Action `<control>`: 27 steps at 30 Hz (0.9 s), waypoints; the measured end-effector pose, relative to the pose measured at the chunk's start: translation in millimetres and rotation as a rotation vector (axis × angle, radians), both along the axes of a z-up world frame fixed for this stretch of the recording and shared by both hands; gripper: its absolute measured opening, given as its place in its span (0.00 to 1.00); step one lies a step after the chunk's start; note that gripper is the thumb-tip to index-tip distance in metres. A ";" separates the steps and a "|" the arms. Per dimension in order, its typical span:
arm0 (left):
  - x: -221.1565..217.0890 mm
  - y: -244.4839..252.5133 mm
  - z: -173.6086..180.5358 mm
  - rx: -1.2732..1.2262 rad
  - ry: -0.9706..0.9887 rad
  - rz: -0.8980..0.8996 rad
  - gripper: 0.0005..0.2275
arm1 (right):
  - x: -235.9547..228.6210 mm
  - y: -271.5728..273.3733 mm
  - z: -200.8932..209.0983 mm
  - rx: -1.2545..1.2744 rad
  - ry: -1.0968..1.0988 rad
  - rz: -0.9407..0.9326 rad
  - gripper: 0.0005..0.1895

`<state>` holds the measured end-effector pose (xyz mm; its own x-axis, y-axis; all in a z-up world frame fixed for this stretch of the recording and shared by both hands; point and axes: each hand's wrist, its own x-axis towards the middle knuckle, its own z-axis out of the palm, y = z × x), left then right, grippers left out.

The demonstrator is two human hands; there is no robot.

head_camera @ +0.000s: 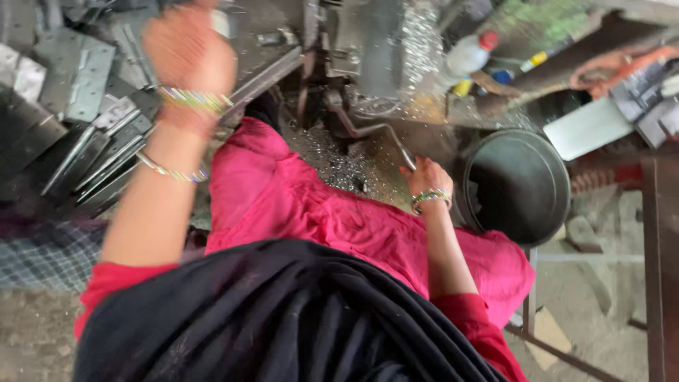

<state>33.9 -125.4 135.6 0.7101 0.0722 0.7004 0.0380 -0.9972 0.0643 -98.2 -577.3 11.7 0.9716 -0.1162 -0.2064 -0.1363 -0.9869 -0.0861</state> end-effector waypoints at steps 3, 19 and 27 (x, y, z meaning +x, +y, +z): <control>-49.1 -131.1 -23.5 0.139 0.019 -0.264 0.11 | -2.8 2.2 3.8 0.026 0.009 -0.046 0.23; 2.2 -254.7 -101.5 0.040 0.553 -0.380 0.19 | -1.6 -2.4 -16.1 0.092 0.013 -0.021 0.27; -4.7 -255.5 -81.0 0.179 0.549 -0.339 0.15 | -4.3 -0.5 -18.5 0.124 0.043 -0.087 0.28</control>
